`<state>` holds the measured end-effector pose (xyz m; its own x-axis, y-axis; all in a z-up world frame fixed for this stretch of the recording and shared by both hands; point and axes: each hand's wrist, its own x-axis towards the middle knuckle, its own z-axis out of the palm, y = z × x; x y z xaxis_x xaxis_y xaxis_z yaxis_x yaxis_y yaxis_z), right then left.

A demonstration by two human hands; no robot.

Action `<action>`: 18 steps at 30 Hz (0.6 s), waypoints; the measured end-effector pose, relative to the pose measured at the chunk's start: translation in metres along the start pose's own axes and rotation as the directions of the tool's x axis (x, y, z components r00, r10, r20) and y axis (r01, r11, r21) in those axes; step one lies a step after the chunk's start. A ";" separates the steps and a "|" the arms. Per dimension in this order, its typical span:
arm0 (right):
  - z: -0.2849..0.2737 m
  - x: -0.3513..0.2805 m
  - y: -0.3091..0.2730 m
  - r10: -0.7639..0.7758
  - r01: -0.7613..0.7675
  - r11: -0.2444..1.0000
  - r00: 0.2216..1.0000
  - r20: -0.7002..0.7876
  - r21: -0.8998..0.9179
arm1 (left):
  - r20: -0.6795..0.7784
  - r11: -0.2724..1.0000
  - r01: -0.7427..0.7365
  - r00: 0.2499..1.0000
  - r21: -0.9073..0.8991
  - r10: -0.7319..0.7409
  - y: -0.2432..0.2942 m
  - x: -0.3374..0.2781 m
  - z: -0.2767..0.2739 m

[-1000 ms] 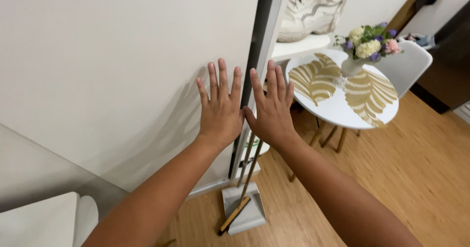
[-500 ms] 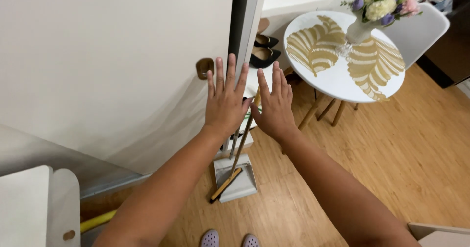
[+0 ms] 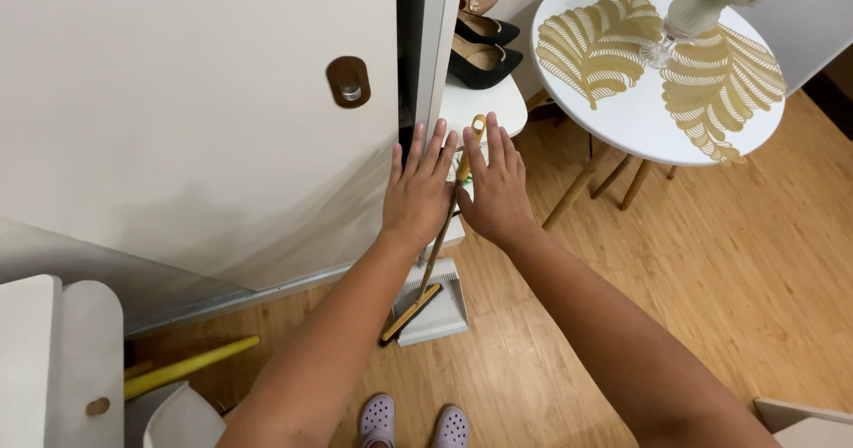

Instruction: The person picks up a broom and dustpan, then moves a vase of flowers from a bedside table to a small round table. They adjust a lamp and two framed signs on the bedside table, then place a black pouch into a wardrobe. Finally, they sweep the floor near the bed with the broom and dustpan.

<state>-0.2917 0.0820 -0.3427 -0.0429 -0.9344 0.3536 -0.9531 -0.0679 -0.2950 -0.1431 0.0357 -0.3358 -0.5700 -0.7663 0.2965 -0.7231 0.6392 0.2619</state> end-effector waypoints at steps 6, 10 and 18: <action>0.005 0.005 0.019 0.033 -0.033 0.999 0.996 0.087 0.003 | 0.082 0.983 0.070 0.993 0.172 -0.085 -0.013 0.001 0.032; 0.002 0.010 0.023 0.089 -0.093 0.995 0.989 0.117 0.030 | 0.158 0.988 0.116 0.979 0.102 -0.131 -0.009 -0.003 0.034; 0.026 0.028 0.042 0.001 0.009 0.983 0.998 -0.056 0.185 | 0.202 0.983 0.181 0.963 0.004 -0.178 -0.007 -0.002 0.035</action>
<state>-0.3251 0.0443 -0.3683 -0.0607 -0.9133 0.4027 -0.8816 -0.1401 -0.4507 -0.1503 0.0304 -0.3709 -0.4990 -0.8649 0.0535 -0.8157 0.4897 0.3078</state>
